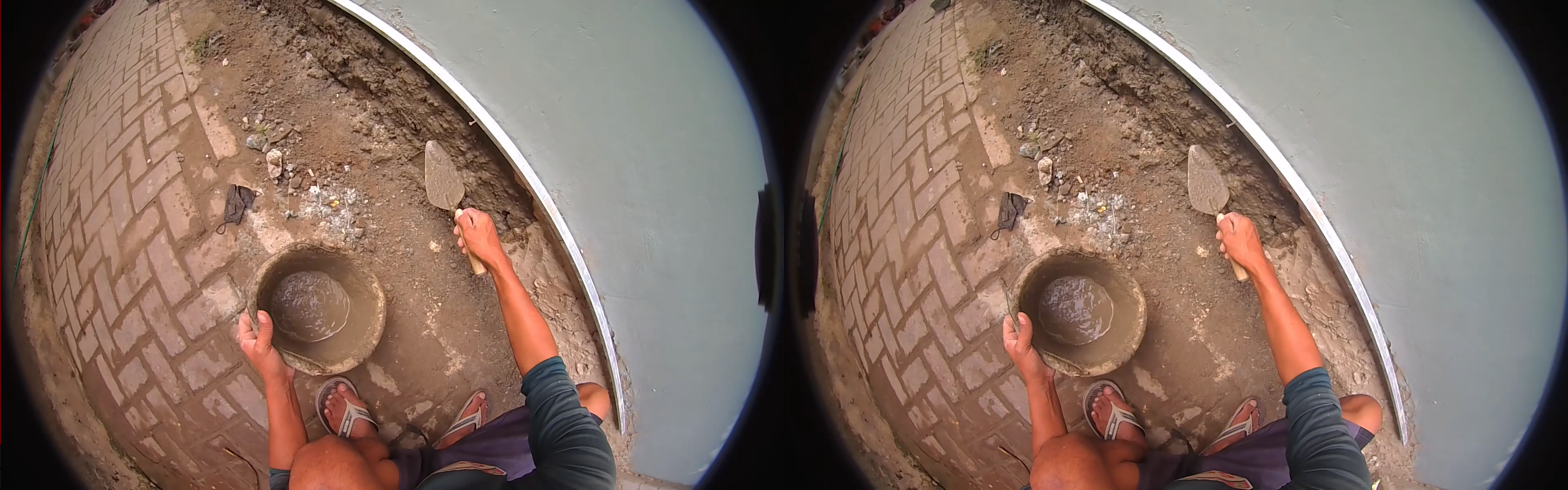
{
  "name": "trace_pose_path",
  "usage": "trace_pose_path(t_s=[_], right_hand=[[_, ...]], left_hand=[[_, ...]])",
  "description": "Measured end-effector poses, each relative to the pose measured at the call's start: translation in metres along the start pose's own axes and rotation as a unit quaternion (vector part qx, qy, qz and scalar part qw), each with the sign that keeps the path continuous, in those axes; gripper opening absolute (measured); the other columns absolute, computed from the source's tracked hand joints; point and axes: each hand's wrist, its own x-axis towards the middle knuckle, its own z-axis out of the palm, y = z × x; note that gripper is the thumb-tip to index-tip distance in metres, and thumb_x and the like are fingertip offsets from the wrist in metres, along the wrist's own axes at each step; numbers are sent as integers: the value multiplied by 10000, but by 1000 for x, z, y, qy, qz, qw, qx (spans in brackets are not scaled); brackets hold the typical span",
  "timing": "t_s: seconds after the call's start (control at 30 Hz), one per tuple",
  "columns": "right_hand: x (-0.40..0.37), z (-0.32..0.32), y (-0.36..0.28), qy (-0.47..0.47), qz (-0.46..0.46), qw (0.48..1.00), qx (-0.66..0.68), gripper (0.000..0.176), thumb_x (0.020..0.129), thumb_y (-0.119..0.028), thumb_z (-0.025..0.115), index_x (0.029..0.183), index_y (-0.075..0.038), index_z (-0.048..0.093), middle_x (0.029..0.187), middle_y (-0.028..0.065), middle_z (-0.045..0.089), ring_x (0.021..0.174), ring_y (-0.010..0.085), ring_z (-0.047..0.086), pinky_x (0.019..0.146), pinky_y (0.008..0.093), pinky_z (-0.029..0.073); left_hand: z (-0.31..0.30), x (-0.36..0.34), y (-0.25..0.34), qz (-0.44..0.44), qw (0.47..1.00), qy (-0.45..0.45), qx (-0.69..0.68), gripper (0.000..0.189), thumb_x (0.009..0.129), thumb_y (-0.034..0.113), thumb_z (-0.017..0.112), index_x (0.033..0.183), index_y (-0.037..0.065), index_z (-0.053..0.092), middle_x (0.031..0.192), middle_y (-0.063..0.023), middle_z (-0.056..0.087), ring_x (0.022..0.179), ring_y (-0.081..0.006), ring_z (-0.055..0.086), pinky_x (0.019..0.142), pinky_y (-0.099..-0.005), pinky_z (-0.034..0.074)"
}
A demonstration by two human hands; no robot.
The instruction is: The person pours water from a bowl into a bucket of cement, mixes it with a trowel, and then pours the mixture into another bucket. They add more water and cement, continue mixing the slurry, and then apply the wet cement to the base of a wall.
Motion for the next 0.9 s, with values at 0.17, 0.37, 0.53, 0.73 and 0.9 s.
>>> trace_pose_path(t_s=[0.17, 0.37, 0.53, 0.73, 0.9], right_hand=[[-40, -14, -29, -45, -48, 996, -58, 358, 1010, -328, 525, 921, 10, 601, 732, 45, 611, 554, 115, 575, 485, 298, 470], [-63, -35, -101, -323, 26, 942, 87, 370, 1026, -333, 533, 997, 23, 628, 731, 39, 618, 537, 87, 569, 438, 240, 467], [-10, -48, -85, -218, 14, 929, 299, 330, 1026, -322, 538, 1008, 5, 584, 738, 32, 583, 514, 76, 531, 406, 211, 457], [-91, -48, -52, -173, -35, 965, 192, 360, 1011, -350, 554, 1020, 7, 603, 765, 46, 603, 528, 90, 546, 432, 227, 457], [-119, -19, -62, -184, -345, 875, -285, 376, 986, -313, 569, 1071, 50, 615, 869, 211, 665, 690, 295, 668, 632, 405, 537]], left_hand=[[-7, 1, -4, 14, 1000, 10, 7, 197, 948, 230, 694, 995, 70, 590, 969, -8, 621, 862, -106, 572, 783, -268, 478], [-6, 2, -3, 0, 1000, -4, -16, 212, 945, 242, 702, 996, 69, 591, 969, -9, 624, 853, -107, 575, 786, -275, 482], [-1, -1, -1, 7, 1000, 4, 0, 242, 940, 240, 709, 1058, 56, 605, 1013, -31, 646, 887, -119, 596, 804, -277, 487], [-2, 3, -5, 15, 1000, -24, -6, 244, 928, 224, 724, 1057, 49, 613, 1021, -31, 652, 901, -123, 602, 806, -276, 488], [18, 10, -6, 9, 999, -32, 3, 292, 931, 246, 721, 1109, 38, 619, 1052, -42, 661, 961, -133, 595, 878, -272, 456]])
